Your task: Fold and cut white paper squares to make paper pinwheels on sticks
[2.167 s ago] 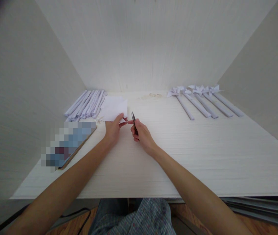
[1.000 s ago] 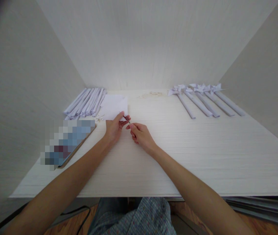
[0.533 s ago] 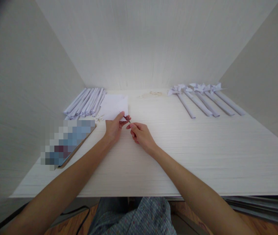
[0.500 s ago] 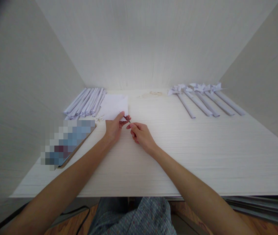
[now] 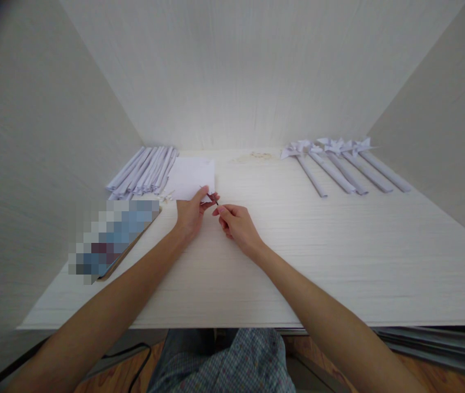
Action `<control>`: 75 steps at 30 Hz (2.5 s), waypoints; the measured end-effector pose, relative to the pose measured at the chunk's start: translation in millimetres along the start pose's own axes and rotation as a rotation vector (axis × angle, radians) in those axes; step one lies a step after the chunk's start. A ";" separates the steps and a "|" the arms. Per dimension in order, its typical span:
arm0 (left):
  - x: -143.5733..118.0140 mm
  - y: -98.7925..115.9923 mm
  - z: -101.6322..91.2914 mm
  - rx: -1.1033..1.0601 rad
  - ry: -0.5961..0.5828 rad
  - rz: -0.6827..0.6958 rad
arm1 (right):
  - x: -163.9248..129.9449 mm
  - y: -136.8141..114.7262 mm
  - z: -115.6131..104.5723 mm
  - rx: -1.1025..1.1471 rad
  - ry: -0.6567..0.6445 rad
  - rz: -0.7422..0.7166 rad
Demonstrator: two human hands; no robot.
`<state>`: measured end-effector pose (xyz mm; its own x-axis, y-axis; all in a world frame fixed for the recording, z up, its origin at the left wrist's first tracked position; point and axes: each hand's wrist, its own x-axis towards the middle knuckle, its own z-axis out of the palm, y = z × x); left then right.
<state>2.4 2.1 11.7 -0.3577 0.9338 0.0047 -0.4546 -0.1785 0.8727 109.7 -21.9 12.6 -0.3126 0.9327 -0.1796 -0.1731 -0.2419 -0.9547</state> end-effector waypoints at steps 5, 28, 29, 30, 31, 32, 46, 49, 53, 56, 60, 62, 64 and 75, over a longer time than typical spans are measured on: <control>0.0 -0.1 0.0 0.015 0.000 -0.001 | -0.7 0.0 -0.3 0.002 0.008 0.010; 1.5 2.6 0.2 -0.015 0.031 -0.030 | -1.7 1.2 -1.6 -0.020 -0.015 0.007; 2.3 3.0 -0.4 -0.034 0.030 -0.032 | -2.5 1.1 -1.5 -0.018 -0.011 0.002; 3.1 3.6 -1.1 -0.054 0.032 -0.037 | -3.4 0.6 -1.5 -0.010 0.000 -0.009; 3.7 4.3 -1.7 -0.075 0.039 -0.050 | -4.4 -0.4 -1.8 0.003 0.019 -0.027; 4.2 5.3 -2.4 -0.098 0.045 -0.070 | -5.3 -2.2 -2.4 0.021 0.048 -0.053; 0.9 12.9 -10.5 -0.105 -0.400 -0.443 | 89.2 -50.1 -56.1 -0.715 0.356 -0.370; -2.6 10.4 -13.1 -0.033 -0.590 -0.497 | 122.7 -58.2 -59.1 -1.064 0.405 -0.401; -5.1 8.0 -13.5 0.009 -0.675 -0.558 | 156.7 -61.0 -55.3 -1.285 0.416 -0.373; -4.1 7.4 -12.6 -0.019 -0.678 -0.559 | 175.0 -57.0 -50.6 -1.297 0.451 -0.350; -0.9 5.5 -10.6 -0.036 -0.692 -0.586 | 190.8 -48.5 -44.6 -1.294 0.486 -0.321; 0.7 4.3 -9.1 -0.039 -0.694 -0.599 | 196.3 -44.3 -42.5 -1.289 0.494 -0.310; 1.8 3.8 -7.5 -0.049 -0.686 -0.602 | 201.2 -40.4 -41.2 -1.280 0.503 -0.293; 4.3 1.2 -7.7 -0.115 -0.691 -0.606 | 217.9 -29.0 -45.6 -1.155 0.576 -0.218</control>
<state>-6.0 3.4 9.0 0.5168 0.8486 -0.1136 -0.4968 0.4053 0.7675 89.1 200.5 -9.7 0.1117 0.9728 0.2031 0.8165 0.0267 -0.5767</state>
